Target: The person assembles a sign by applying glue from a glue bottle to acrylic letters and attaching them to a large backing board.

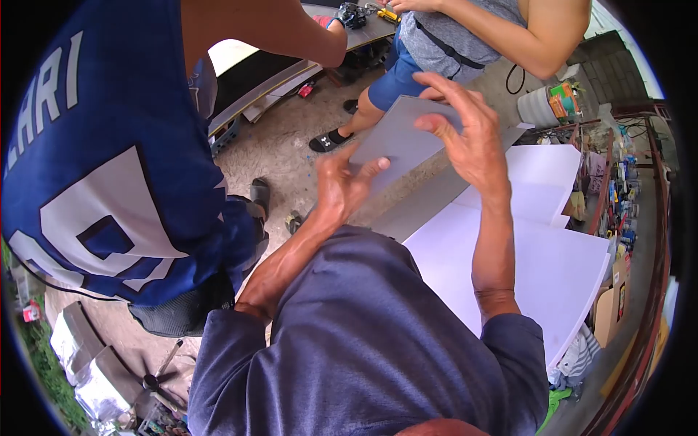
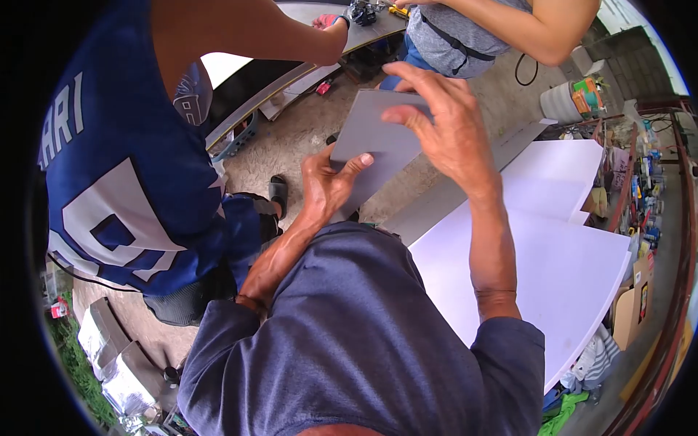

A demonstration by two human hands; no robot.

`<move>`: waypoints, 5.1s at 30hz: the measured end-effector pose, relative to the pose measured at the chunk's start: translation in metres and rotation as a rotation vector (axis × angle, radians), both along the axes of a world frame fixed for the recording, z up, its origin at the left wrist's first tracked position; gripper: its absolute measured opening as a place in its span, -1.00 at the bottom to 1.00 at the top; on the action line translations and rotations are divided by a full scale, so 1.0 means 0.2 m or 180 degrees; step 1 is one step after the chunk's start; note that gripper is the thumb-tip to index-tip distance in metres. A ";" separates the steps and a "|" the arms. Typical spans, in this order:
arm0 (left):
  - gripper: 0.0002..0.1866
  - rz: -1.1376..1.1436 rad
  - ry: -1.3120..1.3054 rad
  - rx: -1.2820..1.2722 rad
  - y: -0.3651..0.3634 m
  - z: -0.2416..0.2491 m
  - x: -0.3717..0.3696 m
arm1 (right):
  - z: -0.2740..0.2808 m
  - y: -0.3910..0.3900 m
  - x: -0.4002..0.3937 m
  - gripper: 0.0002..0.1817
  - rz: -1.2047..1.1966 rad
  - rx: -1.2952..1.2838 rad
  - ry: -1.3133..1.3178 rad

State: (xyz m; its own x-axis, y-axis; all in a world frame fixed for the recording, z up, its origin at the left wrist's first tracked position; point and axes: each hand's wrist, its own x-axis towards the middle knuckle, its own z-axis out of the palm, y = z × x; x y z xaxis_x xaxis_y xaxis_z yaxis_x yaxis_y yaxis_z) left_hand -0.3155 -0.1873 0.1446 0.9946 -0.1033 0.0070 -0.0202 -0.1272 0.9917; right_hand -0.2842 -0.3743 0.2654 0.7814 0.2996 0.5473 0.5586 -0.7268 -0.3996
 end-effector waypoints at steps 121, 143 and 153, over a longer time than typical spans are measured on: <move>-0.51 0.0087 0.0081 0.0527 0.20 -0.38 0.37 | -1.34 -0.16 -0.55 -0.41 -0.2054 0.4538 0.2304; -0.27 0.1410 0.2492 -0.2057 0.54 -1.01 0.08 | -1.41 -0.30 0.16 -0.41 -0.0222 0.4391 0.3440; -0.18 0.1912 0.1937 -0.2658 0.64 -1.09 0.05 | -1.48 -0.17 0.54 -0.47 0.0202 0.4134 0.3723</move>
